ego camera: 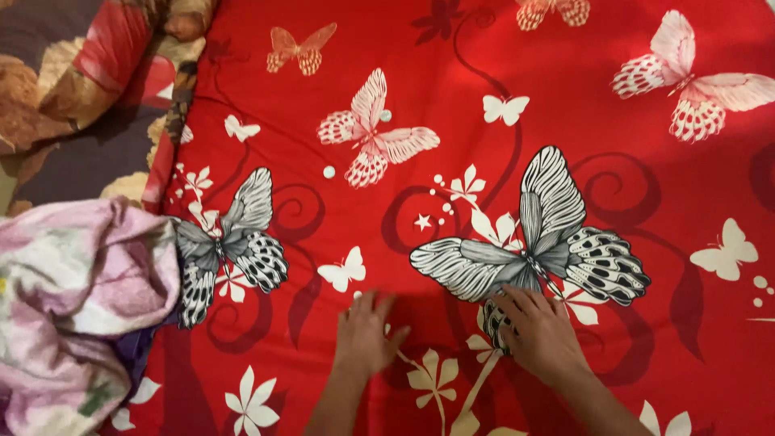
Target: Arrange pillows and blankets and smooth the bedsheet on a bed.
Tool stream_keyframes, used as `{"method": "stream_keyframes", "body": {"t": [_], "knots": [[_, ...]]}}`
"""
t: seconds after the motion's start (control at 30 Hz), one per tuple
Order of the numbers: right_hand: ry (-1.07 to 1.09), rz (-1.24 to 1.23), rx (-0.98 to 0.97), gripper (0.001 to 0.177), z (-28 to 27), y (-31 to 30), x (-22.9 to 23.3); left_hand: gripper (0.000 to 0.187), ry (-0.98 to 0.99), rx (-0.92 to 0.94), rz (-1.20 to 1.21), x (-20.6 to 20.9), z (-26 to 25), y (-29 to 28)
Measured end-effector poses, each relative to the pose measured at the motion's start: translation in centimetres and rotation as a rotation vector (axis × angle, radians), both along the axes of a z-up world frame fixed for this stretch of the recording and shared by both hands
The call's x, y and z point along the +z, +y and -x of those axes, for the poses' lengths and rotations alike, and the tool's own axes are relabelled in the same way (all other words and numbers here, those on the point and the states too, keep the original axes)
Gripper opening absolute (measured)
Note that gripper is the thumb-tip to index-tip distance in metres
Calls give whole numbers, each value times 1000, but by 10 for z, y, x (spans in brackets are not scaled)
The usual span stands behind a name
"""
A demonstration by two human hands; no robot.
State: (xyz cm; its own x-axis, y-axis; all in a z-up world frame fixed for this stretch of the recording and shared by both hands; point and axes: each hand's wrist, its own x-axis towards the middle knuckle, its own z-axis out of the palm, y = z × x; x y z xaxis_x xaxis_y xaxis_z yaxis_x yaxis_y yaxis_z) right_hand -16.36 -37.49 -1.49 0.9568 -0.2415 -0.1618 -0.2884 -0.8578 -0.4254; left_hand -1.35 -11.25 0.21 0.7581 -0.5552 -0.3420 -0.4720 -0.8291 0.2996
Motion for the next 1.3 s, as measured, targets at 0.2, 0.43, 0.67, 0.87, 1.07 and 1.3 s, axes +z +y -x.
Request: {"method": "stream_keyframes", "body": {"t": [0.2,0.43,0.67,0.87,1.07,1.3], "knots": [[115,179,84,62,-22,-4,-16,81,98,66,-204,9,-26,-19],[173,265,61,47,-44,-6,-13,88,230,50,-419,-7,-34,-20],[168,268,36,15,-48,-10,-38,90,238,69,-380,-16,-39,-7],[317,333,65,33,-48,-16,-14,83,242,129,-314,-4,-45,18],[286,-319,-333,40,-84,-31,25,77,137,220,-64,70,-75,30],[26,-996,-579,50,-138,-62,80,73,135,525,724,85,-136,23]]}}
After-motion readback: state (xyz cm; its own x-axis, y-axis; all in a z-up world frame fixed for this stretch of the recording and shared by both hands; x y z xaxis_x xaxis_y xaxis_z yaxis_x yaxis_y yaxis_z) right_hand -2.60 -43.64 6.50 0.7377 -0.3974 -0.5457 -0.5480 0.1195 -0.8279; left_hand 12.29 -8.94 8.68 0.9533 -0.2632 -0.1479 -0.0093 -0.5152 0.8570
